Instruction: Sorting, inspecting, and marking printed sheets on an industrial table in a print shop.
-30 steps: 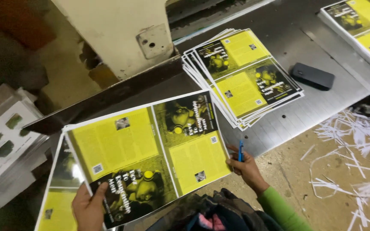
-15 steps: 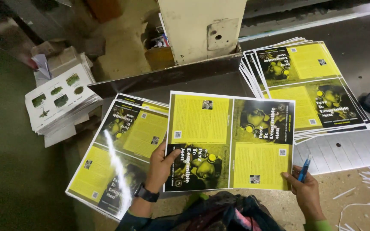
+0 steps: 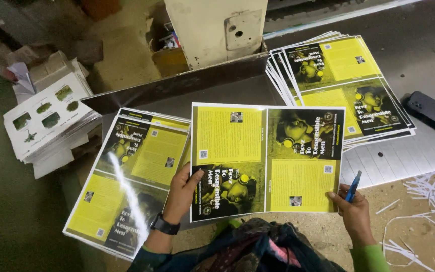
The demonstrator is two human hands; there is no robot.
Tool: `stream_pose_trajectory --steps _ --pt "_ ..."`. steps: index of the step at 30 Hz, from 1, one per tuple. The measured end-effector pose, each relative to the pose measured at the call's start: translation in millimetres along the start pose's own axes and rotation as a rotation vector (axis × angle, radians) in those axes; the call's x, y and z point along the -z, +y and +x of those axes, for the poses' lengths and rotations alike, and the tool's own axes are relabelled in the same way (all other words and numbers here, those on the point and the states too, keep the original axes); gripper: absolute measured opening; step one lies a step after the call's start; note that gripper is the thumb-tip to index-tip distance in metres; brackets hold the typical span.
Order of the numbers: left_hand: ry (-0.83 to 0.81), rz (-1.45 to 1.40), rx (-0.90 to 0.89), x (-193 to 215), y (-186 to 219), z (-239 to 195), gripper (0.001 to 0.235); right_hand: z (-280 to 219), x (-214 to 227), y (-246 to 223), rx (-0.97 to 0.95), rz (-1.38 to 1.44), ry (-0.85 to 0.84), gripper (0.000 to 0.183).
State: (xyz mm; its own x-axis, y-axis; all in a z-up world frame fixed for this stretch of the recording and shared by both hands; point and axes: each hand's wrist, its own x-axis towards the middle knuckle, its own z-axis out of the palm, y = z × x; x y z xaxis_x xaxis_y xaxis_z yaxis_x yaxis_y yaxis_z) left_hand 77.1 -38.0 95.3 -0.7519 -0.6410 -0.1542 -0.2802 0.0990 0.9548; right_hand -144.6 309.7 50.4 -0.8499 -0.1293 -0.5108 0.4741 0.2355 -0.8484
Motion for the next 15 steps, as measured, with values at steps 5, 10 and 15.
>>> stream_pose_trajectory --steps 5,10,15 --pt "-0.060 0.019 -0.043 5.2 -16.5 11.3 0.028 -1.6 -3.1 -10.7 0.017 -0.001 0.009 0.013" --pt "-0.109 -0.053 -0.053 6.4 -49.1 23.7 0.034 18.4 12.7 20.8 0.198 -0.056 -0.047 0.013" --pt "-0.059 -0.110 0.060 7.7 -20.1 23.1 0.054 -0.5 1.5 -3.6 0.161 -0.055 -0.014 0.011"
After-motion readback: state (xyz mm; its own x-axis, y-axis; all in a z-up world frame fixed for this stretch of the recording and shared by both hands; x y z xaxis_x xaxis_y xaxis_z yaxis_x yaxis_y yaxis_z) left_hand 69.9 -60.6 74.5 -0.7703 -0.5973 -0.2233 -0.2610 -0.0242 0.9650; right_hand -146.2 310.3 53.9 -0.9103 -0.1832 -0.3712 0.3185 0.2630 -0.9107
